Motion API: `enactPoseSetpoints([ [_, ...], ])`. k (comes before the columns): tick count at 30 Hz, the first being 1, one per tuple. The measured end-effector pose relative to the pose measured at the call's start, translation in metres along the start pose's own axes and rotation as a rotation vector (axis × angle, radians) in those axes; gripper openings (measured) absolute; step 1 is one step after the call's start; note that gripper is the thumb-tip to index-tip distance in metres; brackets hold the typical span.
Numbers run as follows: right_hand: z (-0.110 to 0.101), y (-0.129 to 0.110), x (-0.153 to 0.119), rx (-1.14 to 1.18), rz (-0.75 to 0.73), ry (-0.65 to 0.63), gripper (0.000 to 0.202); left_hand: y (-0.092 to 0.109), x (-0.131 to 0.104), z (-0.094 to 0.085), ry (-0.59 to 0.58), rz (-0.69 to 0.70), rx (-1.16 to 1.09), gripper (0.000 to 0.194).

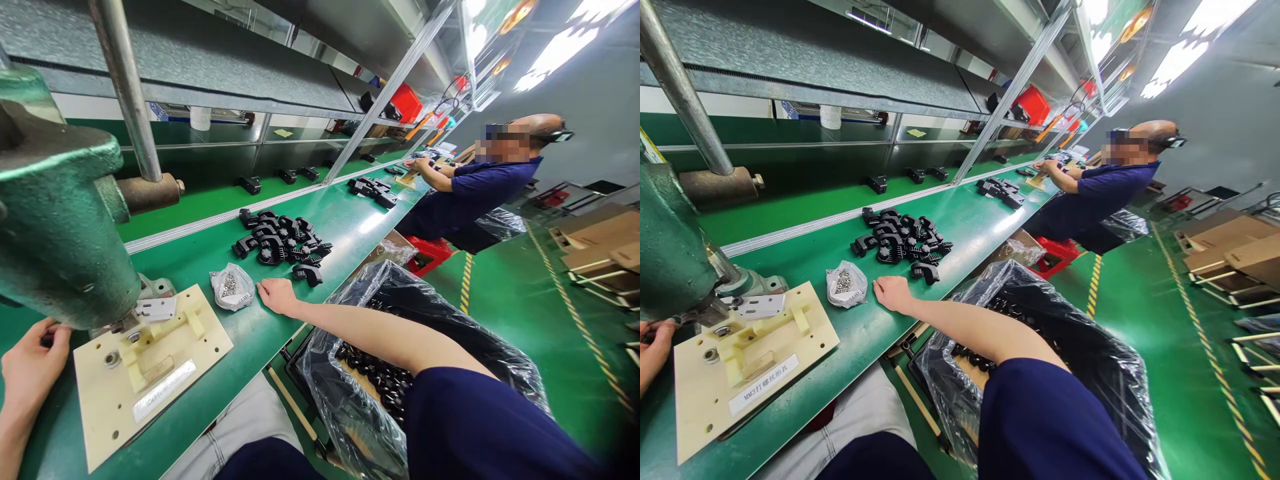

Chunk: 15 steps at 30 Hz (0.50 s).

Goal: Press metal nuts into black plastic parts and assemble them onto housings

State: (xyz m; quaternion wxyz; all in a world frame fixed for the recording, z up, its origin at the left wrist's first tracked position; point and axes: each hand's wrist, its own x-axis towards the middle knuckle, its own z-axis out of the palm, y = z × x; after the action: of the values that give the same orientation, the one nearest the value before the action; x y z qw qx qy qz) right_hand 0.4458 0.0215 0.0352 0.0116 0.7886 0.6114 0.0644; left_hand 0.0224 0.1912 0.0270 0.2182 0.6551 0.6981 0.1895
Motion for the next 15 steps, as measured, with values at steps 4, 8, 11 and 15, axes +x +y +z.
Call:
enactPoseSetpoints([
  [4,0.0007,0.0002,0.0002,0.004,0.003,0.001,0.03,-0.0011,0.001,0.0004,0.007,0.007,-0.001,0.033],
  [8,0.0015,0.0004,0.0001,0.009,0.005,0.001,0.03,0.0017,-0.0011,-0.0017,0.002,-0.012,-0.009,0.034],
  [11,0.0018,0.0005,-0.0001,0.01,0.003,-0.004,0.03,0.0043,-0.0034,-0.0038,-0.01,-0.015,-0.029,0.03],
  [15,0.0019,0.0004,-0.0002,0.007,0.002,-0.011,0.03,0.0048,-0.004,-0.0045,-0.014,-0.006,-0.033,0.029],
])
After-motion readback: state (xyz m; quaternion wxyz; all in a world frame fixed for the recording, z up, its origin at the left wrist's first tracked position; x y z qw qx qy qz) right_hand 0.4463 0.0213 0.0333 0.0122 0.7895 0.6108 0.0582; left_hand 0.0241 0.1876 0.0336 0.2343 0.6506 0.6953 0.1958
